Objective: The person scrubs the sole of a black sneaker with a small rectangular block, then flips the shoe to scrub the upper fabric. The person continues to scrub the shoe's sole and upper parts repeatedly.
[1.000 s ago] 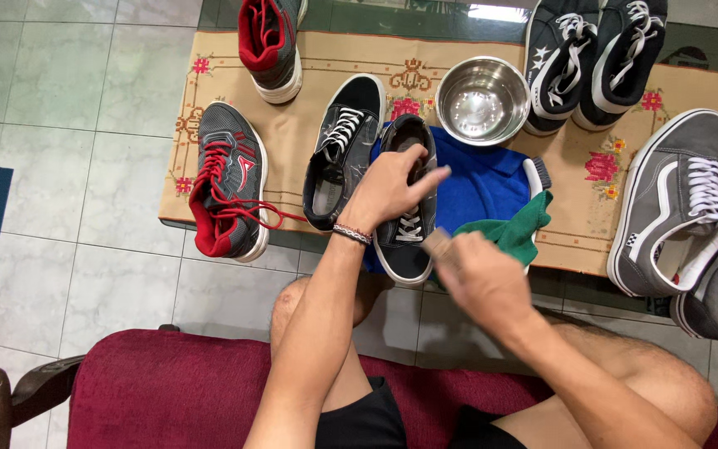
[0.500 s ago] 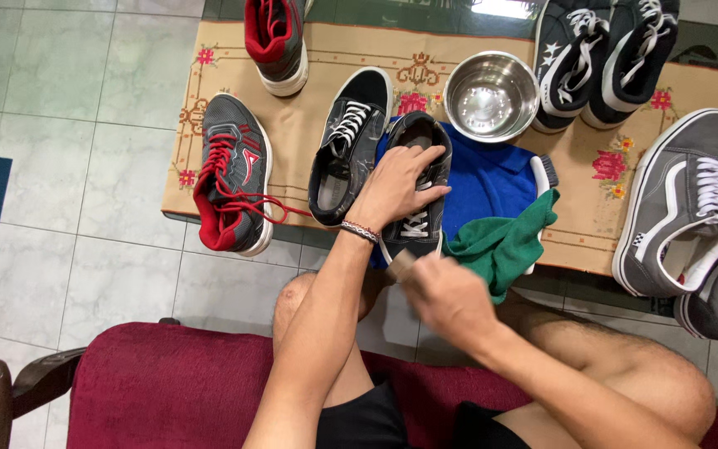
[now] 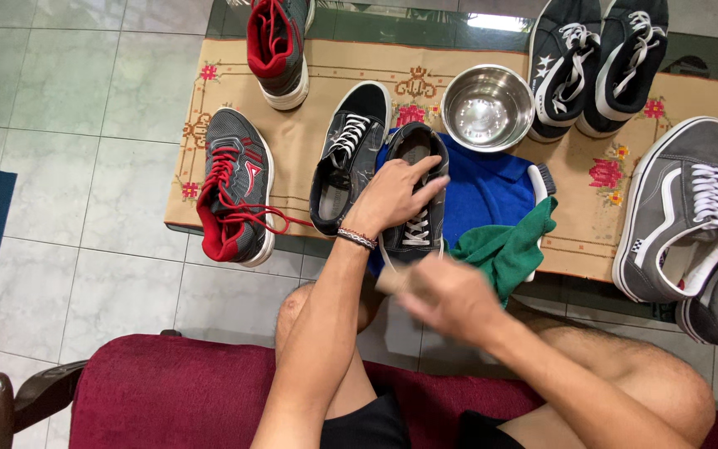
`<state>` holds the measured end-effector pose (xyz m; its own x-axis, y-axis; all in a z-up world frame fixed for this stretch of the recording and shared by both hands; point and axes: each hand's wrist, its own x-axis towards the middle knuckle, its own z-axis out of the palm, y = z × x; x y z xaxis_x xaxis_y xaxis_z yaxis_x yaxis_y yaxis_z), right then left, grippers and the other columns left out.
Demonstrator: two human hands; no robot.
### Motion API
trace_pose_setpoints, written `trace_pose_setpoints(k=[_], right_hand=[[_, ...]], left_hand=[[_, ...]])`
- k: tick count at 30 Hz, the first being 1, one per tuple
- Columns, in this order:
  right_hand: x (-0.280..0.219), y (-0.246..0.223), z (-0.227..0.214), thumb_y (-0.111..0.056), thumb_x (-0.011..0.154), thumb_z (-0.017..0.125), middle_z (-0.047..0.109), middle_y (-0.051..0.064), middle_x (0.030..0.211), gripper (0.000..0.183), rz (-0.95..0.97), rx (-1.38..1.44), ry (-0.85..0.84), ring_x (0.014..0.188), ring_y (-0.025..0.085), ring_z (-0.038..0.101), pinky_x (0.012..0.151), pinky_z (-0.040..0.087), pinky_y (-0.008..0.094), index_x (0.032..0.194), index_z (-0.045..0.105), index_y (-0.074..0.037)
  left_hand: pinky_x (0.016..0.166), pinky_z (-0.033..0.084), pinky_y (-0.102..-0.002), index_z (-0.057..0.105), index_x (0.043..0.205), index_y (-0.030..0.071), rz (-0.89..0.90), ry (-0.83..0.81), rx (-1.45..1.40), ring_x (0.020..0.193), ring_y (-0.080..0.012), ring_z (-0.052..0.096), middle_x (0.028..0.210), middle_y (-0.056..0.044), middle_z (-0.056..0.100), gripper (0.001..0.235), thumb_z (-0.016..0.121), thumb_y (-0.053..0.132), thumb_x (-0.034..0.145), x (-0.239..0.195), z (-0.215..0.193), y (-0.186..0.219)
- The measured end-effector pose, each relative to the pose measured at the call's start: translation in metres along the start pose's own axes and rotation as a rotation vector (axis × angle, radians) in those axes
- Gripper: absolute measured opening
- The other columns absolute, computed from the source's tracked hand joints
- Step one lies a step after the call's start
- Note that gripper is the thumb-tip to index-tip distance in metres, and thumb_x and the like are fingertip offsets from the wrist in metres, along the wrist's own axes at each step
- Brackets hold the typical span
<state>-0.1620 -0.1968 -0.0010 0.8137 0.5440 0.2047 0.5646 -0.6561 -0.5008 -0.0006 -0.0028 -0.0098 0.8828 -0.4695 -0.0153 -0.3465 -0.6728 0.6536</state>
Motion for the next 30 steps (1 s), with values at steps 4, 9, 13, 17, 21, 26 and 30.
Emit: trace_pose_setpoints(k=[4,9,13,17,21,26,30], right_hand=[[0.013,0.031,-0.018,-0.052,0.099,0.082,0.056,0.000,0.100,0.042,0.222,-0.379,0.188,0.090,0.023,0.071,0.073,0.061,0.039,0.119,0.062,-0.021],[0.007,0.005,0.010,-0.044,0.083,0.091,0.059,0.005,0.098,0.050,-0.128,-0.079,-0.133,0.092,0.032,0.073,0.071,0.063,0.047,0.111,0.059,-0.017],[0.029,0.036,-0.007,-0.034,0.098,0.083,0.061,0.012,0.098,0.036,-0.039,0.087,-0.033,0.094,0.039,0.071,0.078,0.061,0.050,0.119,0.065,-0.013],[0.031,0.037,0.004,-0.045,0.099,0.076,0.053,0.000,0.102,0.048,-0.025,-0.463,0.095,0.088,0.024,0.063,0.072,0.055,0.040,0.141,0.068,-0.025],[0.043,0.010,-0.024,-0.029,0.096,0.086,0.068,0.020,0.102,0.053,-0.122,0.196,-0.199,0.091,0.044,0.074,0.076,0.063,0.053,0.144,0.072,-0.011],[0.045,0.046,-0.012,-0.042,0.095,0.081,0.059,0.002,0.101,0.048,-0.001,-0.296,0.076,0.086,0.025,0.069,0.070,0.060,0.042,0.139,0.069,-0.026],[0.034,0.009,-0.023,-0.035,0.093,0.087,0.067,0.014,0.103,0.051,-0.069,0.087,-0.270,0.089,0.042,0.077,0.073,0.066,0.056,0.139,0.072,-0.018]], left_hand=[[0.126,0.050,-0.051,0.062,0.157,0.027,-0.016,0.012,-0.040,0.120,-0.0444,0.081,0.101,-0.026,0.085,0.051,0.033,0.051,0.123,0.000,-0.001,0.006],[0.110,0.057,-0.061,0.065,0.153,0.025,-0.010,-0.003,-0.096,0.106,-0.0526,0.080,0.087,-0.028,0.081,0.052,0.033,0.051,0.123,0.005,0.003,-0.002],[0.119,0.051,-0.062,0.065,0.158,0.017,0.003,-0.040,-0.142,0.119,-0.0540,0.078,0.108,-0.037,0.082,0.057,0.027,0.044,0.124,0.003,-0.002,-0.002],[0.130,0.042,-0.061,0.070,0.155,0.001,-0.081,-0.067,-0.374,0.142,-0.0543,0.066,0.139,-0.037,0.076,0.069,0.022,0.040,0.124,0.001,-0.021,0.003],[0.133,0.039,-0.061,0.071,0.155,0.000,-0.129,-0.097,-0.445,0.149,-0.0511,0.061,0.148,-0.034,0.073,0.072,0.022,0.039,0.121,0.000,-0.037,0.012],[0.129,0.044,-0.059,0.069,0.157,-0.001,-0.089,-0.060,-0.377,0.143,-0.0512,0.067,0.141,-0.033,0.077,0.067,0.026,0.034,0.119,0.005,-0.014,-0.004],[0.126,0.046,-0.065,0.060,0.163,0.000,-0.064,-0.096,-0.191,0.138,-0.0535,0.069,0.132,-0.038,0.078,0.062,0.049,0.027,0.108,0.007,-0.004,-0.018]])
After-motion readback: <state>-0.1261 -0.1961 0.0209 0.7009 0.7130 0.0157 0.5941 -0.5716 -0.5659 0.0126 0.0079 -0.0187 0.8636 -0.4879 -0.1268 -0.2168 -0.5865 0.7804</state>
